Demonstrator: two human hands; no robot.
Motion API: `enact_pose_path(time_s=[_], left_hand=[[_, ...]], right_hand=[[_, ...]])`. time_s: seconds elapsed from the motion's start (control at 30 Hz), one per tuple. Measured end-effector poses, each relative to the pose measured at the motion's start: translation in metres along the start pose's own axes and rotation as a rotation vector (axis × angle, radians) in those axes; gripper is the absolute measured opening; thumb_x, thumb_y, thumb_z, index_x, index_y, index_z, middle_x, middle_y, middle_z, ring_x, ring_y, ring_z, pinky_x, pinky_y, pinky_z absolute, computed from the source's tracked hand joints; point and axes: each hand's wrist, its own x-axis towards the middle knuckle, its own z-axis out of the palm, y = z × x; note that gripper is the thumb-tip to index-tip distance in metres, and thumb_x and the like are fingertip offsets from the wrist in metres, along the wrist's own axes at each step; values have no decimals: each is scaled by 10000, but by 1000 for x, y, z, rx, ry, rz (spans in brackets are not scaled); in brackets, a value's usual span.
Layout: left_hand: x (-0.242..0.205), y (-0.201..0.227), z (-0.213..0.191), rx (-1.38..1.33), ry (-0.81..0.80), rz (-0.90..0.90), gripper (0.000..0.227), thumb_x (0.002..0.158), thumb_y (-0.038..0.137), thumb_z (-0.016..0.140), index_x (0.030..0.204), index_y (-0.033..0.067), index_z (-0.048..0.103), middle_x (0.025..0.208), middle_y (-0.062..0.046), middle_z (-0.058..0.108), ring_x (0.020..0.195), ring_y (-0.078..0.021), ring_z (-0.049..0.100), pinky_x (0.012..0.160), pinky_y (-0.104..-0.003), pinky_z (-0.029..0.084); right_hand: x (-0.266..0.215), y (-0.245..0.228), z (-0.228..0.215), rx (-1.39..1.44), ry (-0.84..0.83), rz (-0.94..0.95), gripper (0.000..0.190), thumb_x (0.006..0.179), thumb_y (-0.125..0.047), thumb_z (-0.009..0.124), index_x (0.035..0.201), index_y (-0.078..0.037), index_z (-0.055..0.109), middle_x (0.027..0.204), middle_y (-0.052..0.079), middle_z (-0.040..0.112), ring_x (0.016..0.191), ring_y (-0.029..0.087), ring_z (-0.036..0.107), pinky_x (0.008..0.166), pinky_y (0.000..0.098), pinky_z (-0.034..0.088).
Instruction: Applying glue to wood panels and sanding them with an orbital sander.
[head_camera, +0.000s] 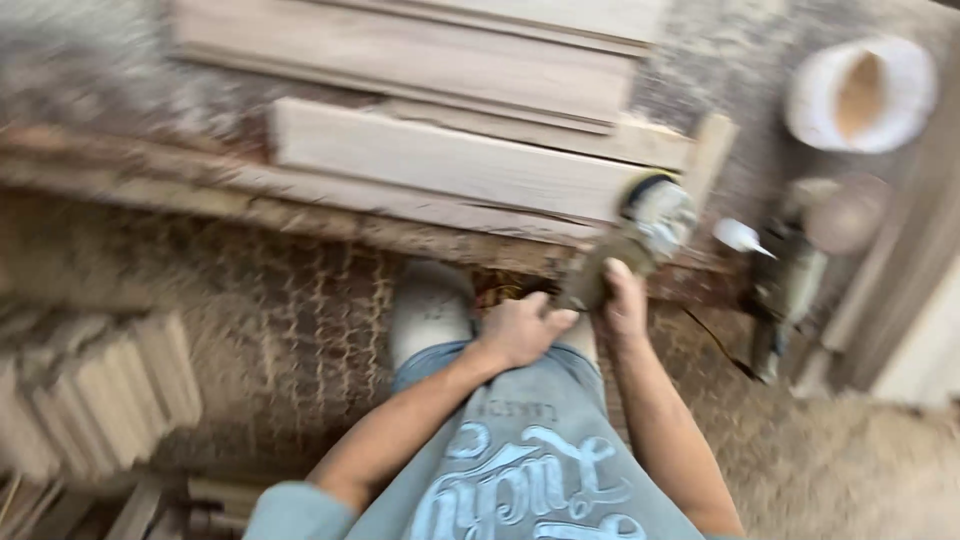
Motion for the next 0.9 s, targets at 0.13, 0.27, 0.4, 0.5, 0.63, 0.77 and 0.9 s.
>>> enact_pose_path(time_s=[0.13, 0.27, 0.4, 0.5, 0.63, 0.77, 0.9], left_hand=[[-17, -35, -20, -54, 32, 113, 712, 910, 752, 494, 826, 52, 596, 723, -322, 667, 796, -538, 694, 690, -556, 550], [-47, -100, -61, -84, 115, 34, 640, 870, 745, 572, 846, 106, 608, 665, -238, 671, 814, -466, 713, 662, -520, 539], [-66, -162, -91, -193, 384, -8, 594, 908, 699, 587, 777, 120, 606, 647, -256, 618, 731, -434, 709, 573, -466, 519], [-76, -205, -117, -350, 469, -68, 590, 946, 685, 530, 752, 133, 605, 581, -201, 614, 649, -386, 686, 566, -462, 526], [-91, -216, -160, -514, 536, -74, 654, 1003, 652, 472, 610, 136, 560, 422, -68, 592, 469, -256, 665, 536, -377, 551], [-93, -202, -141, -575, 538, -51, 684, 1029, 667, 452, 614, 137, 576, 434, -74, 601, 461, -252, 652, 512, -403, 548], [-75, -173, -74, -256, 513, -43, 645, 949, 655, 551, 727, 52, 604, 626, -262, 623, 713, -439, 708, 596, -499, 518]], right_hand=[[-16, 17, 30, 162, -94, -77, 497, 877, -140, 661, 1352, -26, 577, 1101, 265, 716, 936, 418, 740, 795, 606, 620], [-31, 53, 115, 81, -201, -39, 470, 862, -85, 697, 1308, -2, 571, 1079, 235, 715, 931, 376, 735, 797, 586, 620], [-28, 86, 203, -417, -456, -50, 431, 854, -150, 791, 1233, 16, 672, 1050, 150, 728, 908, 201, 667, 824, 453, 592], [-18, 127, 264, -491, -590, -88, 499, 824, -185, 852, 1236, 2, 639, 1023, 132, 707, 916, 200, 652, 808, 433, 582], [-29, 149, 334, -383, -665, 4, 535, 762, -148, 913, 1198, -44, 621, 967, 70, 691, 887, 155, 641, 758, 364, 590], [-28, 131, 304, -427, -688, 12, 472, 777, -137, 887, 1165, -33, 639, 957, 80, 703, 867, 159, 652, 771, 363, 580], [-44, 64, 235, -426, -590, 74, 388, 856, -164, 807, 1193, -42, 658, 1003, 101, 717, 883, 185, 676, 781, 416, 601]])
